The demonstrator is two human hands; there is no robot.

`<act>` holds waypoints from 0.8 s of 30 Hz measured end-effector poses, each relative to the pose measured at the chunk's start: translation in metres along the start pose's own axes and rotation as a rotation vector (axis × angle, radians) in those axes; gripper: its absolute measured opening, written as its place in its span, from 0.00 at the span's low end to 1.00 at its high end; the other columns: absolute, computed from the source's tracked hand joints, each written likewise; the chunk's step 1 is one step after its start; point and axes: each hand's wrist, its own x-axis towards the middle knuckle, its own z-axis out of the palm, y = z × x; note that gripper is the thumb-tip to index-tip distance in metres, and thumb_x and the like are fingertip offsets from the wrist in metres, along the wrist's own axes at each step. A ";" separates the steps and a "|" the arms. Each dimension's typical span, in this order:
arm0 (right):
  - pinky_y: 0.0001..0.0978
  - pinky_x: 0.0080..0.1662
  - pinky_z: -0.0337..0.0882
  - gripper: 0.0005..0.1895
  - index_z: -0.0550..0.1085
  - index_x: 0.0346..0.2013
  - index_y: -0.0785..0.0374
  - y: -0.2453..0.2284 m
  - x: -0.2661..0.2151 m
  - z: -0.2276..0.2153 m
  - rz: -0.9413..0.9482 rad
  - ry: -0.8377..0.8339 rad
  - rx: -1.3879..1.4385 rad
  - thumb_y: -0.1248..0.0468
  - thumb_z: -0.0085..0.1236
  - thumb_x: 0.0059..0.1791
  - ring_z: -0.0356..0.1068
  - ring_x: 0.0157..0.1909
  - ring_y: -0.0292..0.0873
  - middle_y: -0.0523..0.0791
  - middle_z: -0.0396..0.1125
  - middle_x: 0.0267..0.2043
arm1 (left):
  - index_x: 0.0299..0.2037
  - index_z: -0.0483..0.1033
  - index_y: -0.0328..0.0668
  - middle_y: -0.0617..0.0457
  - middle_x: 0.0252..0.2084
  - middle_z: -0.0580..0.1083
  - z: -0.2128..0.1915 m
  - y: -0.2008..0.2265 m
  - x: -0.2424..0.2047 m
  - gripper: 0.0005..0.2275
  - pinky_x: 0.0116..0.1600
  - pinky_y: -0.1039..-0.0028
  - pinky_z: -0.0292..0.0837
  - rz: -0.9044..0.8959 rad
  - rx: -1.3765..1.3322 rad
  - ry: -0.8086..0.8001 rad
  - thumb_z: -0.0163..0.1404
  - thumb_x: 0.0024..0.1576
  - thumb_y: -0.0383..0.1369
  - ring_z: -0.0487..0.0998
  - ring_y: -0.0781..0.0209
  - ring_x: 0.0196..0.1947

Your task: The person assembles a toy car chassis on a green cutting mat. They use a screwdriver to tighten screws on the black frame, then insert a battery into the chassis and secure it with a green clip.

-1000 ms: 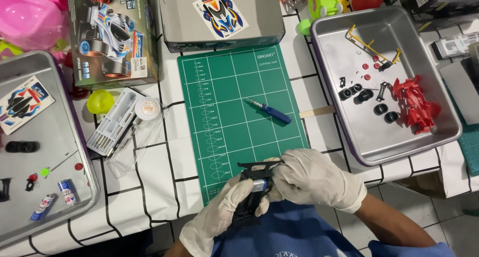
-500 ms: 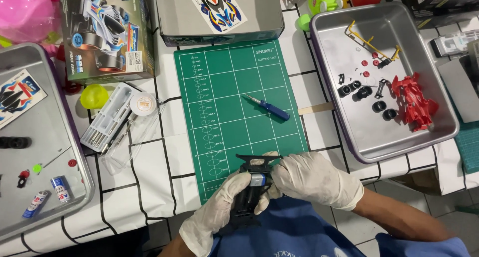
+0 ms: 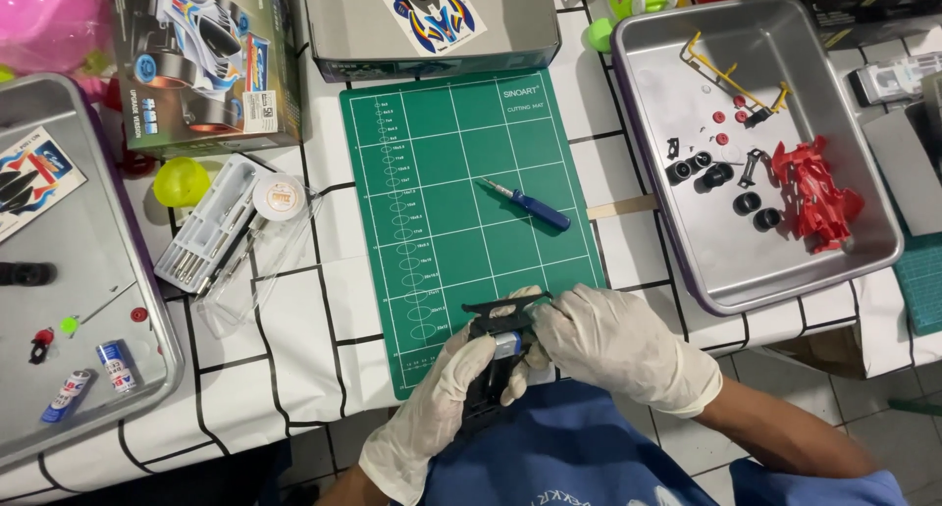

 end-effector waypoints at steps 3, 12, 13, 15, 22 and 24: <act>0.32 0.19 0.47 0.14 0.57 0.19 0.53 0.002 0.003 0.005 -0.031 0.081 0.074 0.74 0.46 0.43 0.44 0.19 0.37 0.38 0.46 0.19 | 0.76 0.52 0.33 0.48 0.38 0.67 -0.002 0.002 0.003 0.28 0.39 0.70 0.64 0.047 0.054 -0.048 0.29 0.71 0.45 0.63 0.62 0.32; 0.33 0.17 0.52 0.16 0.55 0.18 0.52 0.012 0.001 0.026 -0.138 0.177 0.128 0.64 0.40 0.51 0.47 0.15 0.37 0.38 0.49 0.16 | 0.56 0.68 0.27 0.36 0.40 0.72 -0.026 -0.024 0.007 0.17 0.31 0.71 0.66 -0.242 -0.386 0.106 0.41 0.68 0.38 0.73 0.55 0.29; 0.32 0.18 0.51 0.13 0.57 0.20 0.54 0.012 0.004 0.023 -0.164 0.211 0.193 0.67 0.41 0.49 0.45 0.16 0.36 0.37 0.48 0.18 | 0.56 0.68 0.26 0.32 0.40 0.72 -0.027 -0.023 0.007 0.17 0.32 0.70 0.66 -0.268 -0.464 0.133 0.42 0.68 0.36 0.74 0.53 0.29; 0.30 0.18 0.51 0.10 0.58 0.23 0.57 0.011 0.003 0.026 -0.192 0.244 0.259 0.70 0.43 0.47 0.44 0.18 0.36 0.37 0.47 0.20 | 0.56 0.68 0.26 0.27 0.40 0.72 -0.030 -0.022 0.006 0.16 0.33 0.68 0.66 -0.293 -0.544 0.159 0.42 0.67 0.35 0.74 0.51 0.30; 0.30 0.22 0.50 0.09 0.59 0.27 0.54 0.005 0.001 0.034 0.002 0.130 0.721 0.73 0.43 0.42 0.46 0.20 0.37 0.36 0.51 0.20 | 0.75 0.56 0.34 0.26 0.44 0.72 -0.033 -0.015 0.006 0.26 0.38 0.67 0.69 -0.264 -0.670 0.029 0.41 0.67 0.36 0.74 0.50 0.32; 0.32 0.23 0.53 0.07 0.65 0.31 0.57 0.010 0.009 0.018 0.051 0.073 0.788 0.73 0.44 0.48 0.49 0.19 0.39 0.38 0.54 0.21 | 0.76 0.54 0.35 0.25 0.45 0.72 -0.036 -0.019 0.006 0.26 0.38 0.66 0.72 -0.241 -0.719 0.022 0.40 0.68 0.35 0.75 0.48 0.33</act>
